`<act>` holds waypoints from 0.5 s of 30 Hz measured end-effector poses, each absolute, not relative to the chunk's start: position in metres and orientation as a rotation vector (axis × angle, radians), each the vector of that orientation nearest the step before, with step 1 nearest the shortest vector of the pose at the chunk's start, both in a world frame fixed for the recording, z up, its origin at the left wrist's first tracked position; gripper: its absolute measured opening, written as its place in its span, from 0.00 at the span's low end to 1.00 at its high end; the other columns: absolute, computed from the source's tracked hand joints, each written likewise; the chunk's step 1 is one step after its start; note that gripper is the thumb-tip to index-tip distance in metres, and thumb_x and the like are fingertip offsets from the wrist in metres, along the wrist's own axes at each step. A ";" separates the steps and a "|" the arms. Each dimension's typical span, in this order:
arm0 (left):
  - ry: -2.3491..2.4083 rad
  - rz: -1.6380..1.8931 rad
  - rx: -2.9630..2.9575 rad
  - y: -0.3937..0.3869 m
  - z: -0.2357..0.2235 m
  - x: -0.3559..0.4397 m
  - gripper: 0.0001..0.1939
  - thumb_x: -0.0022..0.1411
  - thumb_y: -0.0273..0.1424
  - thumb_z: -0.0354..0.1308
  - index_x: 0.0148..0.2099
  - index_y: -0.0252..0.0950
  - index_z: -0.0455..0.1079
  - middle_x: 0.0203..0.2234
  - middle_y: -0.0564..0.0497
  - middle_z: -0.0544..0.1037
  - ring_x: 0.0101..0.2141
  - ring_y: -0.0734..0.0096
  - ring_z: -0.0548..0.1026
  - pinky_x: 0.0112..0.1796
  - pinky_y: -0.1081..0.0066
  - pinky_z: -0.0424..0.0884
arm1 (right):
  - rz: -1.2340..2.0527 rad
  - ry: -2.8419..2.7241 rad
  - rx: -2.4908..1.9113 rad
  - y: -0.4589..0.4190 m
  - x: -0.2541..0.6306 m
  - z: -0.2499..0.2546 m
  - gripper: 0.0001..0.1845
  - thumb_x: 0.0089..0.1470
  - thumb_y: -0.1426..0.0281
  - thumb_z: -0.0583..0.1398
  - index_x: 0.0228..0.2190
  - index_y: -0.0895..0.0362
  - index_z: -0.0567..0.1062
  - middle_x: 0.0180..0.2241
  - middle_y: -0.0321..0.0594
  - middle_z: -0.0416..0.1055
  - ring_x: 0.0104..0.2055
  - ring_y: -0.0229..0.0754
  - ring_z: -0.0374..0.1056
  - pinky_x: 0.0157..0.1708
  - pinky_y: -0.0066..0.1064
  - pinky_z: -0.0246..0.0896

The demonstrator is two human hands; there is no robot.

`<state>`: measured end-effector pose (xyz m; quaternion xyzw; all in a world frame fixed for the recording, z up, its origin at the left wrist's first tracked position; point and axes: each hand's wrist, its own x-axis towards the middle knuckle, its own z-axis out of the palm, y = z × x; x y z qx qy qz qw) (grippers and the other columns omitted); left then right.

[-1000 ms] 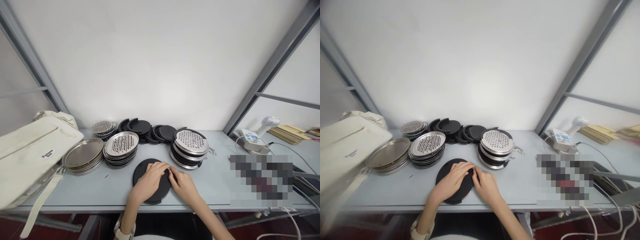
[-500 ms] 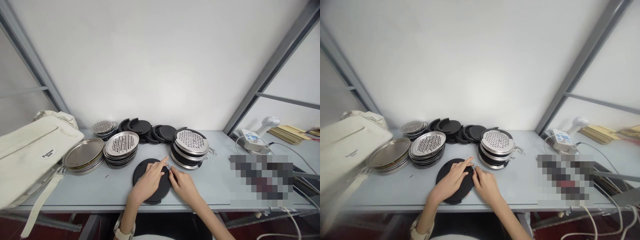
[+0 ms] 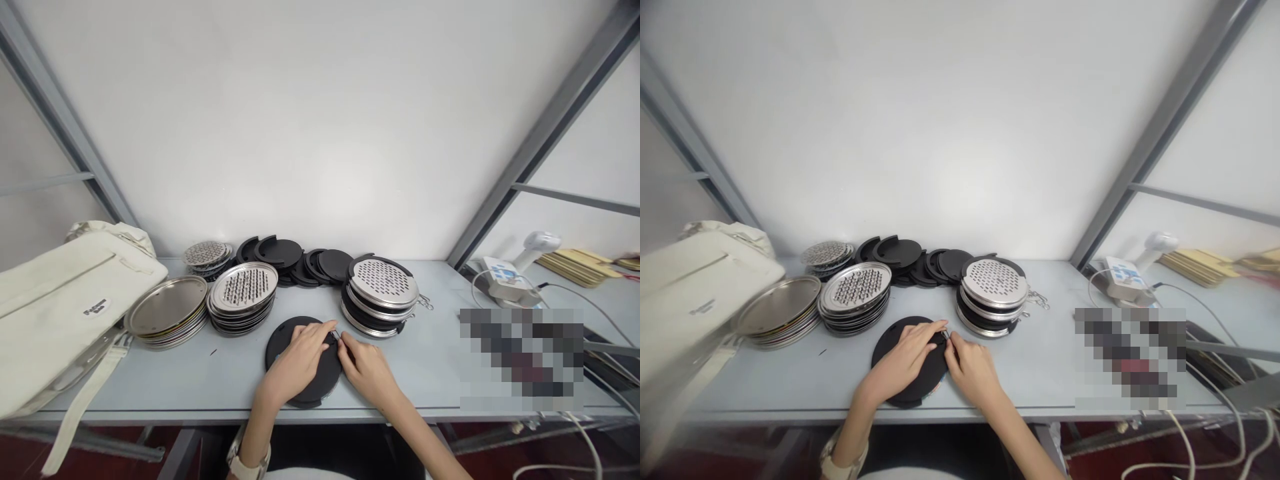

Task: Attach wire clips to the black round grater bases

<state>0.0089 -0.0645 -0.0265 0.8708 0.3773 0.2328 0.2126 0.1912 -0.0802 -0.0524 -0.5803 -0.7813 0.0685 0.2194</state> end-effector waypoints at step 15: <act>1.054 0.673 2.389 -0.065 -0.027 0.005 0.21 0.72 0.29 0.41 0.65 0.46 0.52 0.57 0.49 0.67 0.57 0.66 0.63 0.58 0.58 0.59 | 0.205 -2.161 -1.585 -0.081 0.191 -0.050 0.14 0.65 0.69 0.45 0.30 0.55 0.66 0.21 0.36 0.73 0.24 0.42 0.72 0.24 0.30 0.44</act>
